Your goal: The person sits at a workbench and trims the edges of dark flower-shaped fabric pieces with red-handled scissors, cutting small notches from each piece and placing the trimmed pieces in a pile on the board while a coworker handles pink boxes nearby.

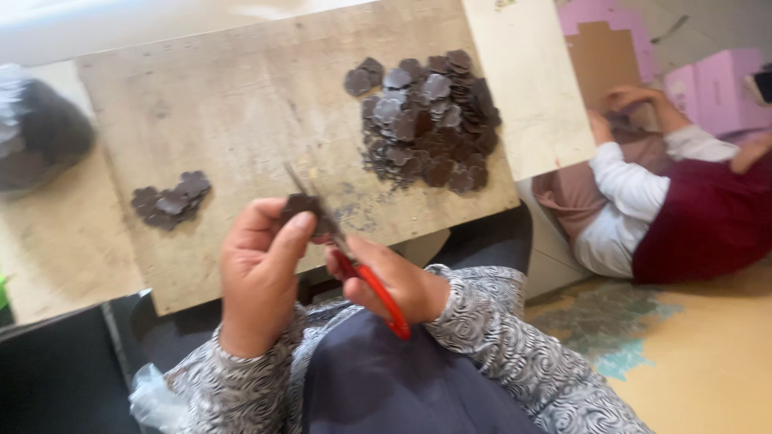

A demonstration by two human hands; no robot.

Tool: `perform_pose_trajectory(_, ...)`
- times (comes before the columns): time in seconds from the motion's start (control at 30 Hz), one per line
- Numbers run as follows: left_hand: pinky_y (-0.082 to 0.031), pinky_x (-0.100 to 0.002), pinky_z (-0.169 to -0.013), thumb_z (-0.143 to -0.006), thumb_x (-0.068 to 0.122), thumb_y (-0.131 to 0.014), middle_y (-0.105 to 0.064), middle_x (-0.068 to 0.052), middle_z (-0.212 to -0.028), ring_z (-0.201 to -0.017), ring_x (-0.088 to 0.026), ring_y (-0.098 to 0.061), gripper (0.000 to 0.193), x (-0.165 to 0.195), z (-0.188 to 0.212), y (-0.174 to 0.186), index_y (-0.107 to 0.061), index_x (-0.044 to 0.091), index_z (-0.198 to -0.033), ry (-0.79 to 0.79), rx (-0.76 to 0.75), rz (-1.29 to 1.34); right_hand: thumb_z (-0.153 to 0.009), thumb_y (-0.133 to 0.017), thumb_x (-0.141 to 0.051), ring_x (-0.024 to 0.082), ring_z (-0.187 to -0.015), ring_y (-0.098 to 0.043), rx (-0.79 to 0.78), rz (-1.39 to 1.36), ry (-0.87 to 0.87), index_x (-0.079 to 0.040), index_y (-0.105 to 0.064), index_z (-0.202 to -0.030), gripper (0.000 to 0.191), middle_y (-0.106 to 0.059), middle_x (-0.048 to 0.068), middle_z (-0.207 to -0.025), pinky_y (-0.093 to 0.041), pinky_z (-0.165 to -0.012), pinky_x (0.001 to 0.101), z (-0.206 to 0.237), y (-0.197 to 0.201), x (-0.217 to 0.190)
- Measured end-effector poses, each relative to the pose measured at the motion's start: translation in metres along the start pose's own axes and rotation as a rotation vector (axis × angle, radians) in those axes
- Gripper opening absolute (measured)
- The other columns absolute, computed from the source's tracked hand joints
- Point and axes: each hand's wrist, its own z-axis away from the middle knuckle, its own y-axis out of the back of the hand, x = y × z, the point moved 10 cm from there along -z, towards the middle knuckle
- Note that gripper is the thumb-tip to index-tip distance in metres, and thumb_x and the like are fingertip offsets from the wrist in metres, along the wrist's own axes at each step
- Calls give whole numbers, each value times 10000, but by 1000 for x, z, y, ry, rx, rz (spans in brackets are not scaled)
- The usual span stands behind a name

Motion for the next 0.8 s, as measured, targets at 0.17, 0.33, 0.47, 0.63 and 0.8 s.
perform_pose_trajectory(0.17,-558,-259,-845,-1024,43,-634,-723,-45,-984,-895,-96,-677,76,-2,-3,-7,-630,-3,-1085,-13,-86,95,-977,-520,-723,101,-893,-484,-25,-71,-94,7,-444,-1427,861,-516,20,-1079,-470,-793,256,-1,-5,8)
perform_pose_trajectory(0.33,-552,-245,-821,-1012,27,-644,-725,-47,-987,-888,-89,-672,86,-5,-4,-3,-640,-11,-1089,6,-75,94,-973,-488,-766,110,-908,-502,-26,-8,-73,-6,-472,-1326,838,-511,25,-1057,-484,-807,266,-4,-6,8)
perform_pose_trajectory(0.47,-545,-233,-829,-1007,12,-654,-726,-47,-1012,-916,-85,-671,94,-3,-3,0,-636,-15,-1095,-37,-51,106,-956,-488,-777,113,-875,-500,-9,50,-105,-13,-511,-1225,809,-525,36,-1005,-474,-779,265,-4,-3,14)
perform_pose_trajectory(0.63,-559,-237,-844,-1007,20,-648,-729,-47,-1011,-919,-85,-679,96,-3,-3,0,-640,-12,-1097,-37,-68,82,-960,-473,-776,107,-895,-511,30,71,-84,-6,-519,-1234,819,-531,28,-1018,-486,-798,251,-3,-1,17)
perform_pose_trajectory(0.8,-553,-237,-836,-1007,26,-651,-721,-40,-996,-907,-85,-671,95,-3,-4,0,-640,-12,-1093,-29,-55,64,-953,-491,-771,103,-902,-508,36,23,-109,7,-510,-1275,842,-535,30,-1037,-487,-806,249,-4,-2,19)
